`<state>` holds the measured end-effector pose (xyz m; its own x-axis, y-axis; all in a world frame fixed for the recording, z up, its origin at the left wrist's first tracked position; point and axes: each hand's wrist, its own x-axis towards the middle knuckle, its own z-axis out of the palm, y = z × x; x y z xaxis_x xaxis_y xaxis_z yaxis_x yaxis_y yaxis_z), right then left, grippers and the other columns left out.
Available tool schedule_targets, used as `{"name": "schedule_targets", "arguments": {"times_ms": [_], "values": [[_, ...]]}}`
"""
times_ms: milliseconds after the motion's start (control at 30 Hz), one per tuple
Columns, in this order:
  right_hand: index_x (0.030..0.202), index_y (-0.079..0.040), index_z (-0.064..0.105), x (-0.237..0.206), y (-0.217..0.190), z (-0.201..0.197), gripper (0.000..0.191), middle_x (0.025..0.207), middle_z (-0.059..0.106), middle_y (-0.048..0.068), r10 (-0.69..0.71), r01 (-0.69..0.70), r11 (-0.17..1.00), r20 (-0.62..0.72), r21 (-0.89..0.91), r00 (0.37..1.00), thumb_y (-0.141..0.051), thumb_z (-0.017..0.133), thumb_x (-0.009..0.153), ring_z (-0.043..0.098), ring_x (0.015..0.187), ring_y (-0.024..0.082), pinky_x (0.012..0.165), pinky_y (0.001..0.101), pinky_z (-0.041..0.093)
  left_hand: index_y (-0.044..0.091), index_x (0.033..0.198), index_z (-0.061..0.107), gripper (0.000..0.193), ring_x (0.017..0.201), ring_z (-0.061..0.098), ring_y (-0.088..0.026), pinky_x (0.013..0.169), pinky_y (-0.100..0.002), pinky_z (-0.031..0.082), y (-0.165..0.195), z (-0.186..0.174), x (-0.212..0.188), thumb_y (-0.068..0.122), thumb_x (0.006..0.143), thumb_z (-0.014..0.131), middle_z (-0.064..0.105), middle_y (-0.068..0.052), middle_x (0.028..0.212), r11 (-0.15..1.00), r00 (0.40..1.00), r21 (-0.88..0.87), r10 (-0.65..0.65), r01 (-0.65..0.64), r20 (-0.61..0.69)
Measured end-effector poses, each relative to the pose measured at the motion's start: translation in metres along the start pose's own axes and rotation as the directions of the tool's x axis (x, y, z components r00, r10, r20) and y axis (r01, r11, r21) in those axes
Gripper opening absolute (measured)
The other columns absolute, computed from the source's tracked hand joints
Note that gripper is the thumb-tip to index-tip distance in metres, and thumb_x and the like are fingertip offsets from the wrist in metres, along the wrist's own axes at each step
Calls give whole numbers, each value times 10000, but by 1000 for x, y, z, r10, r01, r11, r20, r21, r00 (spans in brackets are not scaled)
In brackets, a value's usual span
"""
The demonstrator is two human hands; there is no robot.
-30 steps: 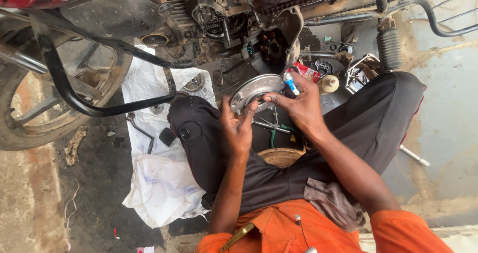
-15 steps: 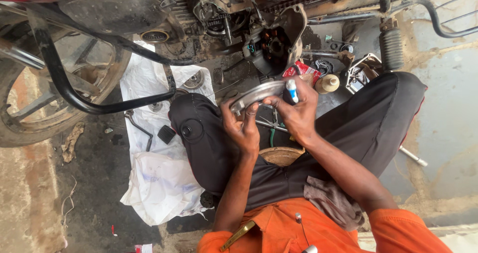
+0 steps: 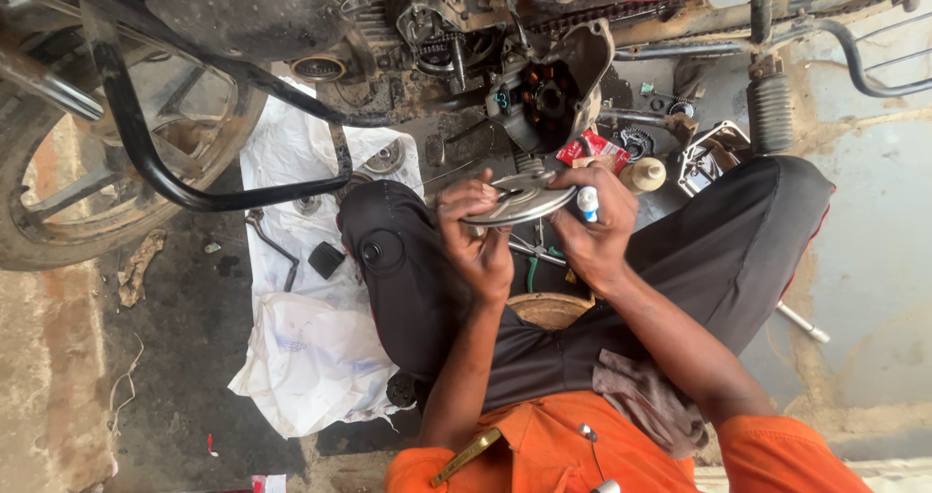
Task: The person sits on the floor beside a red motorcycle with the engine exposed. They wipe the engine area with a cloth, unpack a new seal from a plastic bag, and apply grease from a tube to the seal and a metal cover plate.
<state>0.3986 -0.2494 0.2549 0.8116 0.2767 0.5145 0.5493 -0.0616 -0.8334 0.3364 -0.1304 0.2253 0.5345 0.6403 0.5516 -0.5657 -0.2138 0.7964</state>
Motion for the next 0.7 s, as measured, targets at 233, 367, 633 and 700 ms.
{"name": "schedule_targets", "arguments": {"times_ms": [233, 367, 633, 700], "values": [[1005, 8, 636, -11, 4, 6, 263, 898, 673, 118, -43, 41, 996, -36, -76, 998, -37, 785, 792, 646, 795, 237, 733, 338, 493, 71, 1124, 518, 239, 1063, 574, -158, 1284, -548, 459, 1, 5, -15, 105, 991, 713, 522, -51, 1091, 1000, 995, 28, -1, 3, -102], [1032, 11, 628, -12, 11, 12, 335, 925, 680, 123, -74, 65, 988, -54, -140, 996, -49, 854, 793, 657, 822, 246, 754, 339, 504, 66, 1156, 527, 248, 1178, 593, -210, 1246, -522, 475, 1, 5, -16, 102, 984, 701, 514, -67, 1116, 994, 989, 73, -77, 87, -127], [1060, 10, 622, 11, 22, 3, 361, 953, 684, 119, 144, -145, 989, 44, 17, 989, -77, 906, 855, 659, 872, 214, 795, 324, 525, 24, 1261, 547, 428, 1035, 667, -210, 884, -349, 579, -11, -18, 6, 153, 938, 795, 633, -111, 1148, 915, 930, 235, -356, 328, 87], [1089, 23, 630, 14, 22, 2, 428, 961, 692, 129, 42, -24, 985, 105, -169, 994, -122, 923, 812, 689, 866, 229, 774, 333, 530, 34, 1288, 541, 462, 1036, 682, -213, 880, -343, 583, -16, -19, 1, 184, 938, 802, 657, -119, 1152, 895, 932, 301, -359, 329, 47]]}}
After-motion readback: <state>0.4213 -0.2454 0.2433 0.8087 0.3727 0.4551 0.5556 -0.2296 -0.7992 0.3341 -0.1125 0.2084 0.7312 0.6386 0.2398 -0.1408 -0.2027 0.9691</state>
